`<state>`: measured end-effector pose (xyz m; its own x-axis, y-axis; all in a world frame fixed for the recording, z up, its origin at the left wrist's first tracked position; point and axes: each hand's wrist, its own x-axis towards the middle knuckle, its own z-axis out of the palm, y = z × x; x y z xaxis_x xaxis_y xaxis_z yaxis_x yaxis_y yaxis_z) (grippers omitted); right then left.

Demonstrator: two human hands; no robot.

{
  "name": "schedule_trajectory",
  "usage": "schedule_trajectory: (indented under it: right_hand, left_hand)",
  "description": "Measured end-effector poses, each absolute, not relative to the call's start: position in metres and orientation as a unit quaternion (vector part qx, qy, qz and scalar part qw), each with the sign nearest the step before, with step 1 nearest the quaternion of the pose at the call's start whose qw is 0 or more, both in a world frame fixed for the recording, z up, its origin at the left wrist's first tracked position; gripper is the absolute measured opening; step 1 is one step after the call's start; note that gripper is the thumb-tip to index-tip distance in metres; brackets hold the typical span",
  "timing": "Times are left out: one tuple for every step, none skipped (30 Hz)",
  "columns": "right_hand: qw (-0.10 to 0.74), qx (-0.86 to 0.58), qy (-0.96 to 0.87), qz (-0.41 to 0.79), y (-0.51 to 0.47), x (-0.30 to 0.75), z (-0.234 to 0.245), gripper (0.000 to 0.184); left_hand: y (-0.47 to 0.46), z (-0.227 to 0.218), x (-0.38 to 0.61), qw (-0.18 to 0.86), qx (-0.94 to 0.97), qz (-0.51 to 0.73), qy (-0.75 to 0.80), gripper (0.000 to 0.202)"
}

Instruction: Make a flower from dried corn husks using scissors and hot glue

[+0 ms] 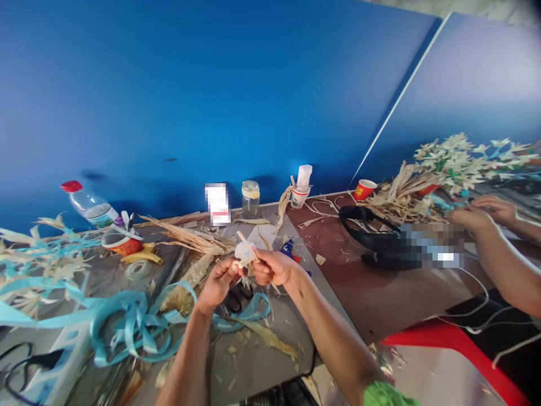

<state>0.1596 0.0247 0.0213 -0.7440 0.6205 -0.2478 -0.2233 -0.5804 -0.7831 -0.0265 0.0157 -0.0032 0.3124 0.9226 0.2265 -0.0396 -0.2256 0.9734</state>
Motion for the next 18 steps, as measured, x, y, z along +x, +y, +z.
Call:
schedule_trajectory:
  right_hand:
    - [0.256, -0.248, -0.381, 0.853, 0.027, 0.165, 0.021, 0.062]
    - [0.269, -0.240, -0.374, 0.854, 0.030, 0.172, 0.022, 0.063]
    - [0.294, -0.235, -0.369, 0.850, 0.032, 0.179, 0.023, 0.064]
    - [0.332, -0.239, -0.366, 0.836, 0.035, 0.185, 0.024, 0.064]
    - [0.366, -0.252, -0.364, 0.819, 0.037, 0.189, 0.025, 0.064]
    - [0.387, -0.276, -0.364, 0.801, 0.038, 0.191, 0.026, 0.065]
    - [0.400, -0.309, -0.365, 0.781, 0.038, 0.189, 0.027, 0.065]
    - [0.397, -0.343, -0.373, 0.765, 0.037, 0.185, 0.027, 0.066]
    - [0.385, -0.369, -0.386, 0.753, 0.035, 0.178, 0.028, 0.068]
    - [0.374, -0.375, -0.408, 0.744, 0.033, 0.171, 0.028, 0.069]
    - [0.365, -0.380, -0.437, 0.729, 0.029, 0.163, 0.028, 0.070]
    - [0.360, -0.392, -0.462, 0.709, 0.026, 0.155, 0.028, 0.069]
    - [0.358, -0.409, -0.480, 0.688, 0.023, 0.149, 0.028, 0.067]
    - [0.357, -0.426, -0.498, 0.666, 0.021, 0.144, 0.028, 0.066]
    - [0.355, -0.440, -0.513, 0.645, 0.019, 0.140, 0.027, 0.065]
    - [0.354, -0.453, -0.526, 0.627, 0.018, 0.138, 0.027, 0.063]
    - [0.353, -0.463, -0.537, 0.611, 0.018, 0.136, 0.026, 0.062]
    - [0.351, -0.473, -0.545, 0.596, 0.018, 0.136, 0.025, 0.061]
  left_hand:
    - [0.017, -0.003, -0.029, 0.560, 0.598, 0.478, 0.315, 0.035]
    - [0.018, -0.003, -0.031, 0.597, 0.559, 0.504, 0.278, 0.032]
    - [0.020, -0.002, -0.033, 0.614, 0.525, 0.531, 0.255, 0.030]
    - [0.021, -0.001, -0.035, 0.627, 0.500, 0.546, 0.242, 0.027]
    - [0.022, 0.000, -0.035, 0.638, 0.484, 0.550, 0.239, 0.026]
    - [0.023, 0.000, -0.034, 0.644, 0.475, 0.551, 0.236, 0.025]
    - [0.023, 0.001, -0.033, 0.651, 0.470, 0.547, 0.236, 0.025]
    - [0.023, 0.001, -0.031, 0.655, 0.469, 0.541, 0.240, 0.026]
    - [0.023, 0.001, -0.029, 0.654, 0.468, 0.540, 0.249, 0.026]
    - [0.023, 0.000, -0.027, 0.648, 0.469, 0.541, 0.260, 0.027]
    - [0.023, 0.000, -0.026, 0.641, 0.472, 0.541, 0.273, 0.028]
    - [0.023, -0.002, -0.025, 0.632, 0.477, 0.541, 0.284, 0.028]
    - [0.023, -0.003, -0.025, 0.623, 0.484, 0.539, 0.294, 0.029]
    - [0.024, -0.005, -0.025, 0.615, 0.494, 0.536, 0.300, 0.028]
    - [0.024, -0.006, -0.025, 0.607, 0.506, 0.532, 0.305, 0.028]
    - [0.025, -0.008, -0.025, 0.597, 0.518, 0.528, 0.310, 0.027]
    - [0.025, -0.009, -0.026, 0.586, 0.530, 0.524, 0.317, 0.027]
    - [0.025, -0.010, -0.026, 0.575, 0.543, 0.519, 0.325, 0.027]
